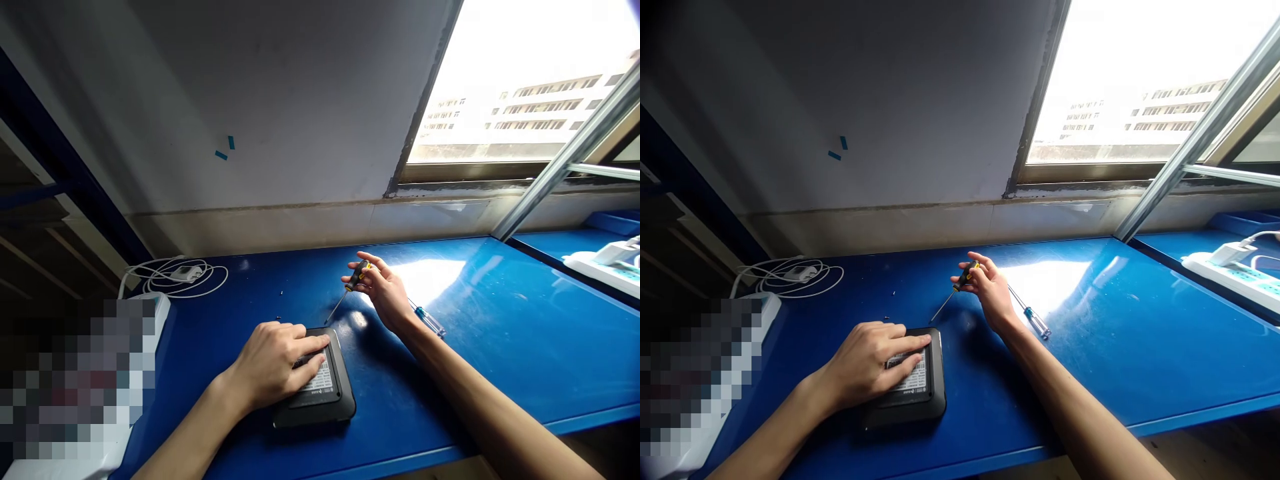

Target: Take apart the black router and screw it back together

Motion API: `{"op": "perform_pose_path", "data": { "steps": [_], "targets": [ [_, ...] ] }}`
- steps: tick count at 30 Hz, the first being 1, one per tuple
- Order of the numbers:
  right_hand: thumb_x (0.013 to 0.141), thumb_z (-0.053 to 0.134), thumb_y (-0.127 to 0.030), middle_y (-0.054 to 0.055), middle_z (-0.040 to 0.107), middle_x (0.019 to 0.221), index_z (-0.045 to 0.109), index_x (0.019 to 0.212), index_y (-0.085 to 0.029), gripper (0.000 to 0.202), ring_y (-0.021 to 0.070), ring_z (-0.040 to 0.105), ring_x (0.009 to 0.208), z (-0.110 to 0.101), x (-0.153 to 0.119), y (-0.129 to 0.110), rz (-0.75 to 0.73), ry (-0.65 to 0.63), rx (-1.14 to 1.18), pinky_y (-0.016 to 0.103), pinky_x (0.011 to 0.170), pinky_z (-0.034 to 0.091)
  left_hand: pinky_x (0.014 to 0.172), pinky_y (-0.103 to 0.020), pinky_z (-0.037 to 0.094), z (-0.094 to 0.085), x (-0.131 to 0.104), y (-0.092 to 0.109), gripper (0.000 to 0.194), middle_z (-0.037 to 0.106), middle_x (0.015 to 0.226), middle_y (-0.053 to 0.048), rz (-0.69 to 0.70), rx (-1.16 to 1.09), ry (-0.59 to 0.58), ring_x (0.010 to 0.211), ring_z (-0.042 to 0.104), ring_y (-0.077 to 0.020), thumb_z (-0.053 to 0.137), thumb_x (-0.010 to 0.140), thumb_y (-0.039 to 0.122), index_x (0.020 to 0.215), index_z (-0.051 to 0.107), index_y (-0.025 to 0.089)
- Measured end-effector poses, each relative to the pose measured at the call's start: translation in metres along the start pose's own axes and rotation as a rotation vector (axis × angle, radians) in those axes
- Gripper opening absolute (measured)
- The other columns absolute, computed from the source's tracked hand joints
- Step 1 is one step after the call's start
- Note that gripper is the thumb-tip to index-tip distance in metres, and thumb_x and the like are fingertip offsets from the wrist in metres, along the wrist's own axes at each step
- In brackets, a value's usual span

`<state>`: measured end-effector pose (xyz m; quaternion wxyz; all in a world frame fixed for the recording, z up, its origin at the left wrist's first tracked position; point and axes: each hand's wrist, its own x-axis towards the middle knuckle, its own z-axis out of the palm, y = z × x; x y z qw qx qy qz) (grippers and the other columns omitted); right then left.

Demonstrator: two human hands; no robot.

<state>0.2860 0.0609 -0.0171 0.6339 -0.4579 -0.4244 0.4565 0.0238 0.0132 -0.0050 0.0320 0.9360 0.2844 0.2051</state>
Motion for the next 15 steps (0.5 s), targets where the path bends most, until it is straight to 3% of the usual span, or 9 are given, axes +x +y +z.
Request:
{"op": "perform_pose_path", "data": {
  "steps": [5,15],
  "targets": [
    [0.084,0.078,-0.049,0.006,0.073,0.125,0.065,0.121,-0.027,0.045,0.0218,0.072,0.107,0.004,-0.001,0.008,-0.04,-0.033,-0.074,0.042,0.1,0.055,0.054,-0.03,0.036,0.004,-0.001,0.0,0.026,0.069,0.07,0.002,0.038,-0.011,0.081,0.056,0.061,-0.0154,0.057,0.099,0.033,0.115,0.078,0.028],
    [0.079,0.083,-0.051,0.007,0.075,0.118,0.065,0.108,-0.024,0.044,0.021,0.075,0.097,0.023,-0.006,0.017,-0.038,-0.097,-0.129,0.041,0.093,0.059,0.054,-0.03,0.036,0.005,0.0,0.0,0.02,0.07,0.069,0.003,0.028,-0.01,0.097,0.055,0.061,-0.0163,0.065,0.094,0.033,0.108,0.078,0.028]
  ]
}}
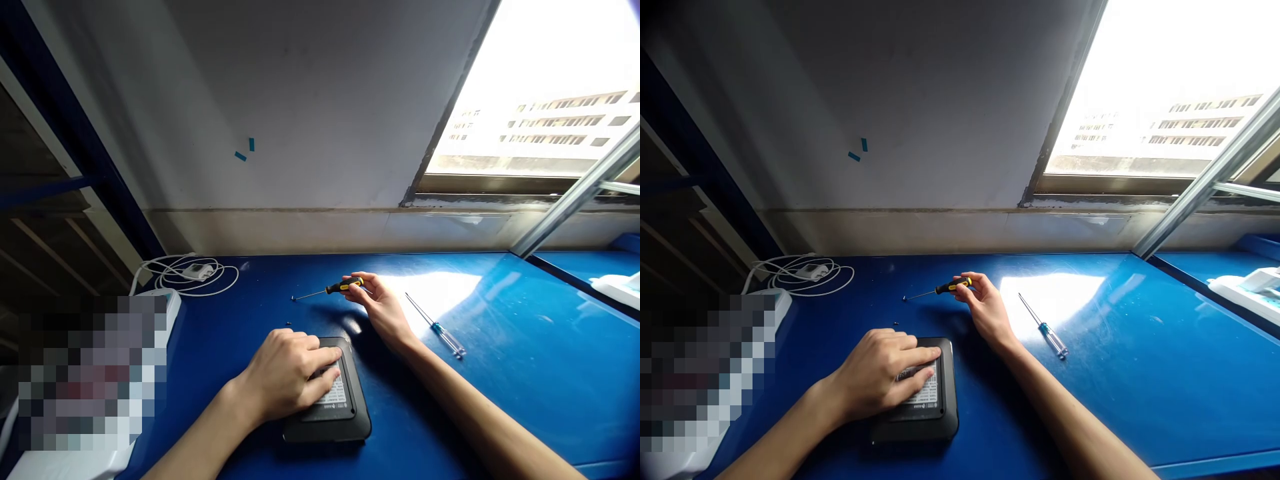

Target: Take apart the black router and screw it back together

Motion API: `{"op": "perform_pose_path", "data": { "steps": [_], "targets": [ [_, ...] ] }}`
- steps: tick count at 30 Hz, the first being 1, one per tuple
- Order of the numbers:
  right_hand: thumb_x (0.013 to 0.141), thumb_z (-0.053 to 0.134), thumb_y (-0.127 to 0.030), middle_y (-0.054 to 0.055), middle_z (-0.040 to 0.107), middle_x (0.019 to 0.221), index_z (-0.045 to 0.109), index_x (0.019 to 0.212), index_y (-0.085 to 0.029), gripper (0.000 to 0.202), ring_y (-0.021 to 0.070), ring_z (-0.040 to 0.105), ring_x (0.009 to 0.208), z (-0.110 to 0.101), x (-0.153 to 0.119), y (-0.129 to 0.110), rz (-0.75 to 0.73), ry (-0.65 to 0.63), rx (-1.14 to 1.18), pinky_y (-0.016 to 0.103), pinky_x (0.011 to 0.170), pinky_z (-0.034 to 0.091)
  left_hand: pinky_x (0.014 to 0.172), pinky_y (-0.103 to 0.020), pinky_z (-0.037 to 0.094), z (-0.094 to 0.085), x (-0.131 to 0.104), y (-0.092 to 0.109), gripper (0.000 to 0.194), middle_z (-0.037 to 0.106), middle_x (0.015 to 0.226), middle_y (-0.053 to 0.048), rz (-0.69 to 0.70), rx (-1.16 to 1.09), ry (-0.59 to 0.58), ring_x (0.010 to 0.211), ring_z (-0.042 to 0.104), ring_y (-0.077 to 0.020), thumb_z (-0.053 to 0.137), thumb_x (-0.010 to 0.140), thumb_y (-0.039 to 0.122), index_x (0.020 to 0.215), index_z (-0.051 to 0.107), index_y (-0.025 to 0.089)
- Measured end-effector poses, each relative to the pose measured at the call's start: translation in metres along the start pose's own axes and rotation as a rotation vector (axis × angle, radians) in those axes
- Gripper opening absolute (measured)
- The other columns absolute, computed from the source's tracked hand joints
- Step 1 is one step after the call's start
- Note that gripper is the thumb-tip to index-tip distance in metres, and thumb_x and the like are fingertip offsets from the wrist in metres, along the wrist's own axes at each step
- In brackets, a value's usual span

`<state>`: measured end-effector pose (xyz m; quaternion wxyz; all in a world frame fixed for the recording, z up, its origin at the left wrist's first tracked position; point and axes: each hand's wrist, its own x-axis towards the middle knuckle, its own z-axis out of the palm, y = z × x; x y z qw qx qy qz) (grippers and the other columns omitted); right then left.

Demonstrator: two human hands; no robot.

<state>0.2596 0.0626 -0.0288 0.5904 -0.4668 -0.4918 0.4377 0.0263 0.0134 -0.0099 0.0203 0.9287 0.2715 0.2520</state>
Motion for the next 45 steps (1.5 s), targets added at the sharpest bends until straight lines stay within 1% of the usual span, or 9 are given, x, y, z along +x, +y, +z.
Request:
{"op": "perform_pose_path", "data": {
  "steps": [7,13,15,18,23,27,34,40,45],
  "targets": [
    [0.078,0.084,-0.05,0.007,0.075,0.117,0.066,0.11,-0.023,0.046,0.0202,0.075,0.098,-0.002,-0.002,-0.004,0.014,0.05,0.049,0.039,0.094,0.058,0.053,-0.032,0.035,0.0,-0.001,0.0,0.024,0.069,0.067,0.002,0.041,-0.022,0.032,0.054,0.062,-0.0167,0.055,0.1,0.032,0.106,0.077,0.025],
    [0.085,0.078,-0.049,0.004,0.076,0.101,0.072,0.107,-0.023,0.035,0.0166,0.074,0.085,-0.019,-0.001,-0.015,0.093,0.112,0.152,0.03,0.08,0.061,0.053,-0.031,0.035,-0.006,0.0,0.002,0.028,0.071,0.066,0.001,0.108,-0.091,0.236,0.051,0.057,-0.0138,0.05,0.104,0.024,0.087,0.072,0.018],
    [0.087,0.075,-0.046,0.004,0.076,0.1,0.073,0.105,-0.023,0.029,0.015,0.073,0.078,-0.022,-0.001,-0.021,0.126,0.095,0.197,0.027,0.073,0.062,0.053,-0.03,0.034,-0.011,0.001,0.002,0.028,0.069,0.064,0.001,0.119,-0.114,0.301,0.049,0.052,-0.0129,0.051,0.104,0.024,0.084,0.07,0.018],
    [0.09,0.073,-0.037,0.006,0.077,0.099,0.074,0.106,-0.02,0.024,0.0127,0.072,0.072,-0.022,-0.004,-0.029,0.186,0.012,0.245,0.024,0.067,0.062,0.052,-0.029,0.033,-0.017,0.002,0.003,0.034,0.064,0.06,0.001,0.137,-0.123,0.339,0.048,0.047,-0.0124,0.047,0.107,0.026,0.082,0.069,0.017],
    [0.091,0.07,-0.028,0.009,0.079,0.097,0.075,0.108,-0.014,0.024,0.014,0.073,0.074,-0.015,-0.012,-0.035,0.273,-0.203,0.283,0.025,0.067,0.063,0.052,-0.028,0.035,-0.019,0.001,0.002,0.042,0.061,0.057,0.0,0.15,-0.11,0.307,0.049,0.048,-0.0128,0.043,0.109,0.029,0.079,0.069,0.015],
    [0.089,0.071,-0.027,0.01,0.079,0.097,0.075,0.109,-0.012,0.025,0.0156,0.075,0.076,-0.012,-0.015,-0.034,0.302,-0.309,0.286,0.023,0.066,0.063,0.053,-0.028,0.036,-0.018,0.001,0.002,0.041,0.062,0.058,-0.001,0.149,-0.1,0.293,0.048,0.049,-0.0127,0.045,0.109,0.029,0.079,0.07,0.015],
    [0.09,0.066,-0.025,0.009,0.081,0.096,0.076,0.107,-0.013,0.023,0.0162,0.076,0.075,-0.014,-0.014,-0.032,0.303,-0.351,0.277,0.025,0.066,0.063,0.053,-0.027,0.039,-0.017,0.002,0.002,0.04,0.069,0.061,-0.001,0.138,-0.09,0.277,0.048,0.052,-0.0119,0.047,0.109,0.03,0.079,0.069,0.017],
    [0.089,0.067,-0.026,0.009,0.081,0.098,0.076,0.109,-0.014,0.025,0.0143,0.075,0.074,-0.013,-0.015,-0.034,0.294,-0.396,0.247,0.024,0.065,0.062,0.053,-0.027,0.039,-0.014,0.001,-0.001,0.036,0.068,0.061,-0.001,0.137,-0.089,0.265,0.049,0.052,-0.0121,0.049,0.107,0.029,0.082,0.071,0.016],
    [0.09,0.064,-0.023,0.008,0.081,0.099,0.076,0.11,-0.014,0.025,0.0144,0.075,0.076,-0.013,-0.015,-0.035,0.293,-0.392,0.228,0.023,0.065,0.061,0.054,-0.027,0.039,-0.014,0.002,-0.001,0.032,0.069,0.063,-0.001,0.147,-0.103,0.243,0.049,0.052,-0.0127,0.05,0.107,0.026,0.084,0.071,0.015]
  ]
}}
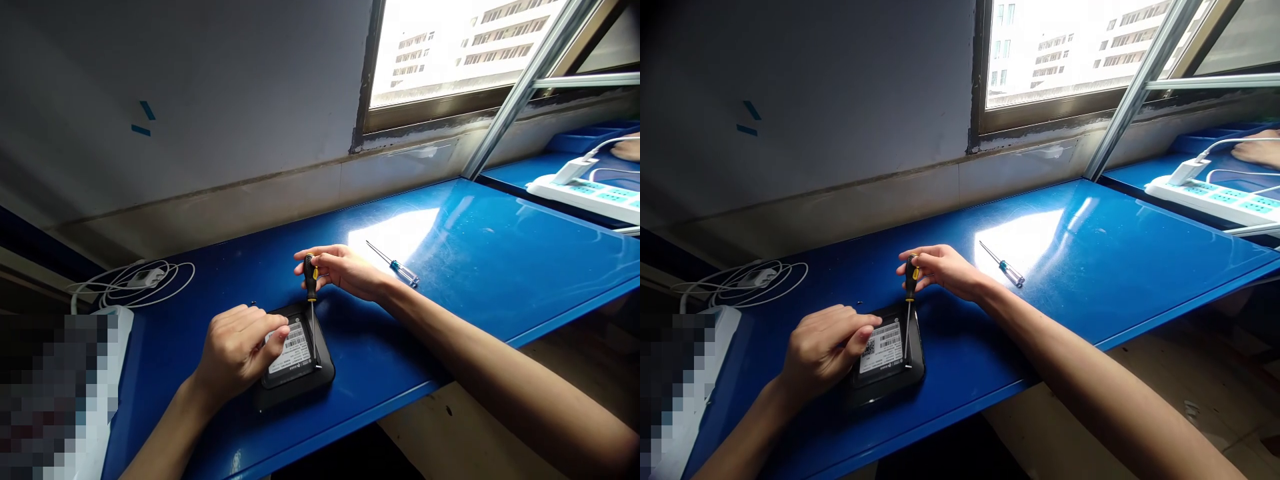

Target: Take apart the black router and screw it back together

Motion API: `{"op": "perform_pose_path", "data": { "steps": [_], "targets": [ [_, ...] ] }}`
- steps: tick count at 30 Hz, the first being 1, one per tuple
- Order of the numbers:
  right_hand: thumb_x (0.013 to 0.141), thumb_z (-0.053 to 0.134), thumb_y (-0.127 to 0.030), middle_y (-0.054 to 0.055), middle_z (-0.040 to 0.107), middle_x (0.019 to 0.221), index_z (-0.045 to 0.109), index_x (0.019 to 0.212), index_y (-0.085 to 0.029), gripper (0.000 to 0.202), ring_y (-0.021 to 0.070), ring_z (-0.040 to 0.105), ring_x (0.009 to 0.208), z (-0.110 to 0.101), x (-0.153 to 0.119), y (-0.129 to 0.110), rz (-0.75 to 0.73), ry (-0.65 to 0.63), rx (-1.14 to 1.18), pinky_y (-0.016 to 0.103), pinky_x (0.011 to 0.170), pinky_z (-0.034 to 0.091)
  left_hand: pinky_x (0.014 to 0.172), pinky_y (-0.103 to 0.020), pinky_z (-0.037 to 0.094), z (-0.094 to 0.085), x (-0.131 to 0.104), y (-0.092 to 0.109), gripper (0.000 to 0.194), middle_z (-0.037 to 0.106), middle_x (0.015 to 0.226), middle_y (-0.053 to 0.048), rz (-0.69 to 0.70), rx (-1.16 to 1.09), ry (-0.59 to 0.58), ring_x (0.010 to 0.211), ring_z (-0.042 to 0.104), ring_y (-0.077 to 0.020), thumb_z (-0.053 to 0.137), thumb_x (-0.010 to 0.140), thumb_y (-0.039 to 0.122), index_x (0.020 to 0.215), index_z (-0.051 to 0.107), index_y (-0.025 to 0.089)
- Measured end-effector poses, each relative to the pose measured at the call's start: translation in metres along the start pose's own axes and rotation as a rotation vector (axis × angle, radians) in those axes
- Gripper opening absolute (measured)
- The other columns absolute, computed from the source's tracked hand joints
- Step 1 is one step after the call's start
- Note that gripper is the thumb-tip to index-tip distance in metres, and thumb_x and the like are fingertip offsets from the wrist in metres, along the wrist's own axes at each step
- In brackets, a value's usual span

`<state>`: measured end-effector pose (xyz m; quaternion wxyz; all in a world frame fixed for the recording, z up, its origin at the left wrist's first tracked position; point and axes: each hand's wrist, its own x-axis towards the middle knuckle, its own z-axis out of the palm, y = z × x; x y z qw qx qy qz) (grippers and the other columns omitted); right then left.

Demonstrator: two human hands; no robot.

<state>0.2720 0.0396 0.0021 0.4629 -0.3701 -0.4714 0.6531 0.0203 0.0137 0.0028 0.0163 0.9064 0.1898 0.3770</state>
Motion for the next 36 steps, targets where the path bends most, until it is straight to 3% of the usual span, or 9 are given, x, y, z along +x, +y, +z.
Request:
{"op": "perform_pose_path", "data": {
  "steps": [24,36],
  "targets": [
    [0.09,0.062,-0.023,0.009,0.079,0.102,0.074,0.111,-0.014,0.026,0.0179,0.078,0.079,0.0,-0.001,-0.004,-0.02,-0.017,0.047,0.028,0.071,0.06,0.053,-0.028,0.037,-0.003,-0.002,0.001,0.02,0.065,0.062,0.0,0.04,-0.039,-0.002,0.05,0.049,-0.0128,0.058,0.101,0.02,0.088,0.072,0.014],
    [0.086,0.063,-0.024,0.009,0.08,0.101,0.075,0.111,-0.015,0.029,0.0181,0.077,0.078,-0.003,-0.001,-0.003,-0.044,-0.029,0.04,0.029,0.07,0.059,0.05,-0.03,0.032,-0.002,0.005,0.022,0.026,0.055,0.057,0.002,0.065,-0.217,-0.216,0.048,0.044,-0.0132,0.06,0.1,0.031,0.088,0.077,0.016]
  ]
}}
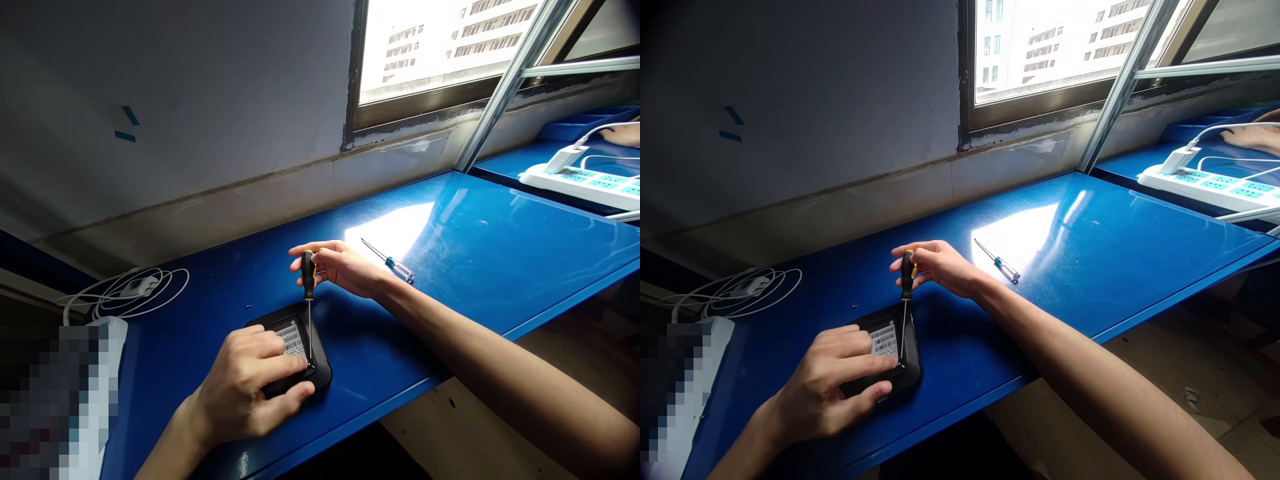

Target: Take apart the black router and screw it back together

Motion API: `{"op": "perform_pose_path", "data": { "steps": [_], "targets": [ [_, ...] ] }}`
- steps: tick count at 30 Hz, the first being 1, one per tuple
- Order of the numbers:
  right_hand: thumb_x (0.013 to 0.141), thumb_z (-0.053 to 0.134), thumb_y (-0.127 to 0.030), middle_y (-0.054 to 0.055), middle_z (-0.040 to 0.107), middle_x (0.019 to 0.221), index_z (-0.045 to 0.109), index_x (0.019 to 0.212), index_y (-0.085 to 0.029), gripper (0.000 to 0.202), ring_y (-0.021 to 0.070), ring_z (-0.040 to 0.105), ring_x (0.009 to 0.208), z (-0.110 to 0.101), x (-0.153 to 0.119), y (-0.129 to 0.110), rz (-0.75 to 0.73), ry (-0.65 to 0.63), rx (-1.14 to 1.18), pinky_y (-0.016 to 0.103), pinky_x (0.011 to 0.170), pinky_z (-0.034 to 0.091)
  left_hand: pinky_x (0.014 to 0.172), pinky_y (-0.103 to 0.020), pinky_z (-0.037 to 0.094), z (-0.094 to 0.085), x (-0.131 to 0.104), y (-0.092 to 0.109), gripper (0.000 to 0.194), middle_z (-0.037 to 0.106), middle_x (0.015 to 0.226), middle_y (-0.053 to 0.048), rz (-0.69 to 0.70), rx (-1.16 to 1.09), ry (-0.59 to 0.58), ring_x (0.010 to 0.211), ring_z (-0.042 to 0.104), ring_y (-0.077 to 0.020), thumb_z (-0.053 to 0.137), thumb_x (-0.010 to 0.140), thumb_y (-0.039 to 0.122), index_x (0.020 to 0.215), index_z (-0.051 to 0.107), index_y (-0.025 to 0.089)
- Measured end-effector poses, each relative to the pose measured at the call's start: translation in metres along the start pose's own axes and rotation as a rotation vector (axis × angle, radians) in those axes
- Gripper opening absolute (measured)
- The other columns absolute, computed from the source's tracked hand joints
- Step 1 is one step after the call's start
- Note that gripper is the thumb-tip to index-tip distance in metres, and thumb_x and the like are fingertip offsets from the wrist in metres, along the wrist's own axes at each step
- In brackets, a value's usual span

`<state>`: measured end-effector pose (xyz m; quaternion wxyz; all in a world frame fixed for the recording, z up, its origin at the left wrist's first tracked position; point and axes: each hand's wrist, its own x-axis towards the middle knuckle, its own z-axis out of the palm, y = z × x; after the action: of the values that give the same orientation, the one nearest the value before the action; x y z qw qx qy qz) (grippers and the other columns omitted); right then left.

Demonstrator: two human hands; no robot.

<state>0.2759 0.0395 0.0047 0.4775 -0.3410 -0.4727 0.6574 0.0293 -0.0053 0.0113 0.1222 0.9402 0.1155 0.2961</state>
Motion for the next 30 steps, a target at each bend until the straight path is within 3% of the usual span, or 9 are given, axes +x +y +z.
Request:
{"op": "perform_pose_path", "data": {
  "steps": [7,13,19,23,26,30],
  "targets": [
    [0.087,0.062,-0.023,0.007,0.08,0.099,0.075,0.111,-0.015,0.028,0.0166,0.076,0.076,-0.002,-0.001,-0.002,-0.009,-0.015,-0.029,0.026,0.067,0.058,0.05,-0.031,0.031,0.0,-0.001,0.003,0.024,0.055,0.057,0.002,0.004,0.034,-0.054,0.047,0.045,-0.0139,0.061,0.099,0.033,0.09,0.078,0.019],
    [0.088,0.062,-0.024,0.008,0.08,0.1,0.074,0.112,-0.015,0.029,0.0173,0.076,0.077,-0.003,0.0,-0.001,-0.014,-0.029,-0.045,0.026,0.067,0.06,0.051,-0.03,0.033,0.001,-0.002,0.005,0.022,0.055,0.058,0.002,0.022,0.058,0.001,0.048,0.046,-0.0141,0.061,0.099,0.032,0.092,0.077,0.018],
    [0.089,0.062,-0.023,0.009,0.08,0.102,0.073,0.114,-0.015,0.028,0.0166,0.076,0.077,-0.003,-0.001,-0.003,-0.001,-0.026,-0.07,0.027,0.066,0.061,0.049,-0.032,0.029,0.002,0.002,0.007,0.028,0.053,0.056,0.002,0.058,0.128,-0.043,0.046,0.042,-0.0154,0.057,0.1,0.032,0.088,0.077,0.018],
    [0.091,0.066,-0.026,0.01,0.079,0.106,0.073,0.115,-0.015,0.027,0.0167,0.075,0.081,-0.008,0.0,-0.006,-0.074,0.134,-0.067,0.026,0.066,0.063,0.049,-0.034,0.028,0.004,0.004,0.009,0.035,0.054,0.055,0.001,0.072,0.168,-0.013,0.046,0.043,-0.0163,0.052,0.102,0.035,0.084,0.077,0.017],
    [0.089,0.073,-0.032,0.008,0.077,0.109,0.071,0.114,-0.018,0.029,0.0175,0.076,0.088,-0.011,0.004,-0.004,-0.193,0.293,-0.013,0.03,0.076,0.065,0.049,-0.034,0.029,0.006,0.004,0.01,0.038,0.055,0.054,0.001,0.06,0.182,-0.018,0.046,0.045,-0.0164,0.049,0.103,0.037,0.084,0.076,0.018],
    [0.085,0.08,-0.04,0.006,0.075,0.114,0.069,0.11,-0.022,0.034,0.0188,0.074,0.101,-0.005,0.009,0.008,-0.258,0.32,0.008,0.037,0.093,0.061,0.051,-0.035,0.03,0.011,0.002,0.013,0.037,0.059,0.057,0.0,0.049,0.198,-0.048,0.047,0.05,-0.0176,0.047,0.103,0.04,0.09,0.074,0.017]
  ]
}}
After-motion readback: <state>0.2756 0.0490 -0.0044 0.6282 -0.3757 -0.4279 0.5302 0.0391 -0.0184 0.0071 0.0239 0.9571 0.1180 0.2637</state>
